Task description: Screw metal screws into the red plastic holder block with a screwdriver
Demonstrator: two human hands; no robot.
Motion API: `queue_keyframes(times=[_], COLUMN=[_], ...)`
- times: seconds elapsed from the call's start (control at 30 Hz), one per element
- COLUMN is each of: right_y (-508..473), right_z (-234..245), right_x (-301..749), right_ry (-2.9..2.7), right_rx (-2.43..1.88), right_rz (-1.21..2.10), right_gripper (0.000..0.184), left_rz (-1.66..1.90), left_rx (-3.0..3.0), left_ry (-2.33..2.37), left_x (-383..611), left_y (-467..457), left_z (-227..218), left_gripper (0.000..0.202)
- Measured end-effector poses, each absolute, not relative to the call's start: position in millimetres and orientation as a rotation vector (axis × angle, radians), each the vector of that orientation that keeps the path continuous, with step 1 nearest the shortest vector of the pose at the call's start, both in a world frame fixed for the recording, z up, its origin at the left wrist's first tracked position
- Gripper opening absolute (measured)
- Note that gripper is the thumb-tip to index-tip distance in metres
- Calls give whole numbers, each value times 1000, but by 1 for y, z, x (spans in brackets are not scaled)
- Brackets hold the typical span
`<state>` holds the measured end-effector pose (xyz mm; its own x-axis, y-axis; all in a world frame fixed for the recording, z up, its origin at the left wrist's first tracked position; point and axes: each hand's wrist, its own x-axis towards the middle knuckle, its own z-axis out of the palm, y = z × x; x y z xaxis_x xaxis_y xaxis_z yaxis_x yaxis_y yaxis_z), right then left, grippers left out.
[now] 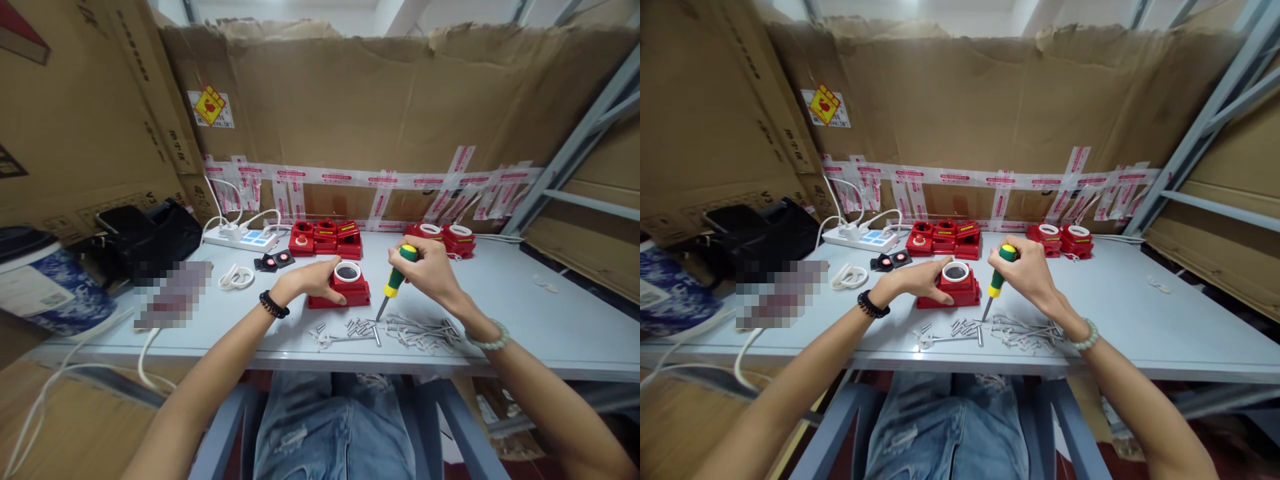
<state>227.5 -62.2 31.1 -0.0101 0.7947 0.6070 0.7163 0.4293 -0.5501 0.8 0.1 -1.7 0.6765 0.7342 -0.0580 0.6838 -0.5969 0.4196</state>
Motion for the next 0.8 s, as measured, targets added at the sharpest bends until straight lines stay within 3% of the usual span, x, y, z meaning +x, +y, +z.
queue_keyframes(times=[0.43,0.8], right_y=[-62,-56], right_z=[80,82], right_x=[222,201], right_ry=[-1640,-1830], right_rx=[-1210,-1208], right_rz=[-67,-277], right_gripper=[20,21], left_rz=[145,139], left_rx=[2482,2485], left_ry=[1105,1111], left_x=[0,1], left_y=[1,0], left_z=[-2,0], left_gripper=[76,75])
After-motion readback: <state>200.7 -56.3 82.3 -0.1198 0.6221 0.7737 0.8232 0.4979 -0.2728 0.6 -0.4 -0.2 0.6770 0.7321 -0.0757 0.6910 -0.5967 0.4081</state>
